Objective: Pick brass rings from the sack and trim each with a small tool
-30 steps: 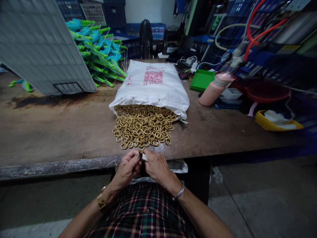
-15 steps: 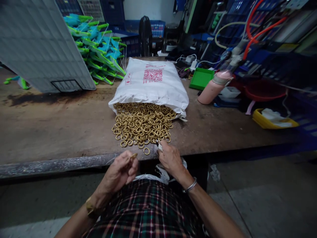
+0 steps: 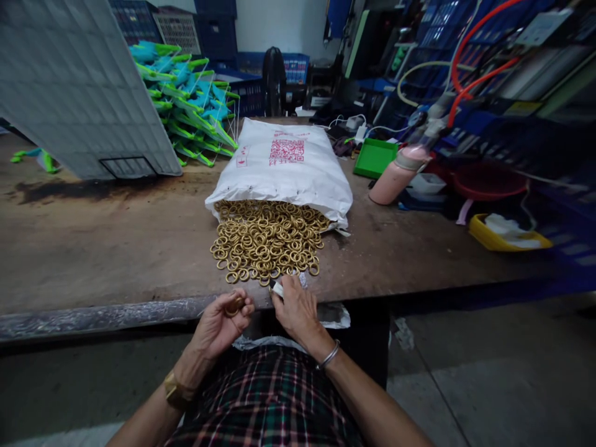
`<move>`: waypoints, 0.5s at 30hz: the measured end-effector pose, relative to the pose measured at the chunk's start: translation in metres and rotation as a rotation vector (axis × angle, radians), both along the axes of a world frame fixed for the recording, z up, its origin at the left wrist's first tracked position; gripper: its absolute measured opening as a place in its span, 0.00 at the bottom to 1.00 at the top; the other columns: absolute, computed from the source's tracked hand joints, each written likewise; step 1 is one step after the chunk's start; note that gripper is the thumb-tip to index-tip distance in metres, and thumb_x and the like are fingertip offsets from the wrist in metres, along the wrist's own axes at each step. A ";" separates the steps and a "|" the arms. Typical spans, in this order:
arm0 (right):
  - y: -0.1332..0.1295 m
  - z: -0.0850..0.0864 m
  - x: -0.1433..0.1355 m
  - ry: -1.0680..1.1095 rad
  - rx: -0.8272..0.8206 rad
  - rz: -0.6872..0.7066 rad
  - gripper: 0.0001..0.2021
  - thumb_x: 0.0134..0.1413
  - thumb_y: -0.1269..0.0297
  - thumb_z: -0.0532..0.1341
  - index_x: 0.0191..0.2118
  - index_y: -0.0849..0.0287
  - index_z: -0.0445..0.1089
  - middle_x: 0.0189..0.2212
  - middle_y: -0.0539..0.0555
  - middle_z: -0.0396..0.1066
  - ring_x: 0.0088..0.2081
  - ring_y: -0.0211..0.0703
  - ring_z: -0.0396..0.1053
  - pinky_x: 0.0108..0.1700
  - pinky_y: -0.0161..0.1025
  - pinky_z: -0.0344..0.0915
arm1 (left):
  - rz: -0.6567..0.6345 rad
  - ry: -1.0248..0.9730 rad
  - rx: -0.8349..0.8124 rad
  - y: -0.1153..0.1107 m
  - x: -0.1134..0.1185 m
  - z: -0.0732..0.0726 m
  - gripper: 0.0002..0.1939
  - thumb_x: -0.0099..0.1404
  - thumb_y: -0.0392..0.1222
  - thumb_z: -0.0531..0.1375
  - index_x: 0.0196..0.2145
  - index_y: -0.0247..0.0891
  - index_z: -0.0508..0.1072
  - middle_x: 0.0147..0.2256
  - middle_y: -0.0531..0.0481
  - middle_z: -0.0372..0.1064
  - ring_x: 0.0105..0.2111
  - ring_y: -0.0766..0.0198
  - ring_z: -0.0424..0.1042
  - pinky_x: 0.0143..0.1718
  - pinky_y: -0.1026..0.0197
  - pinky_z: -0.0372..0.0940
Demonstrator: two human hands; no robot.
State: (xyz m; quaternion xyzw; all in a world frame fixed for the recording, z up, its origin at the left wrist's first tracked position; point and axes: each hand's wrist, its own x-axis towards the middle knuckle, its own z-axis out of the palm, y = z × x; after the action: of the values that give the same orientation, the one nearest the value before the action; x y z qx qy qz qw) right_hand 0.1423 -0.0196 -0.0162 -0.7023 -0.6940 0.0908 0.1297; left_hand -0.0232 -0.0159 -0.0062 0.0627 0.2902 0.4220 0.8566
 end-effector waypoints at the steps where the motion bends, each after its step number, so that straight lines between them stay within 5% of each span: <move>1: 0.000 0.000 0.001 0.008 0.007 -0.002 0.06 0.53 0.61 0.53 0.35 0.56 0.60 0.33 0.51 0.66 0.30 0.39 0.63 0.27 0.35 0.48 | -0.002 0.015 -0.009 0.000 0.001 -0.001 0.04 0.52 0.36 0.60 0.27 0.32 0.68 0.26 0.49 0.67 0.26 0.68 0.66 0.22 0.69 0.59; 8: -0.001 0.000 0.009 0.179 0.010 0.014 0.05 0.51 0.69 0.52 0.35 0.57 0.61 0.27 0.50 0.67 0.28 0.39 0.64 0.29 0.34 0.51 | -0.055 0.233 0.089 0.001 0.017 -0.001 0.09 0.52 0.40 0.62 0.28 0.34 0.66 0.25 0.52 0.65 0.24 0.70 0.66 0.17 0.71 0.57; 15: 0.000 0.008 0.007 0.438 0.128 0.209 0.06 0.51 0.71 0.51 0.35 0.58 0.63 0.31 0.53 0.67 0.33 0.39 0.64 0.36 0.34 0.58 | -0.075 0.401 0.176 0.000 0.031 0.003 0.16 0.51 0.48 0.62 0.31 0.35 0.65 0.22 0.56 0.61 0.18 0.74 0.60 0.14 0.73 0.51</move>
State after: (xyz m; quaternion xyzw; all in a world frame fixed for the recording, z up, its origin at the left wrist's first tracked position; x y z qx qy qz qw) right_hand 0.1492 -0.0199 -0.0080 -0.5806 -0.7225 0.2098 0.3112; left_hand 0.0073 -0.0154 -0.0037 0.2309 0.4144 0.3925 0.7880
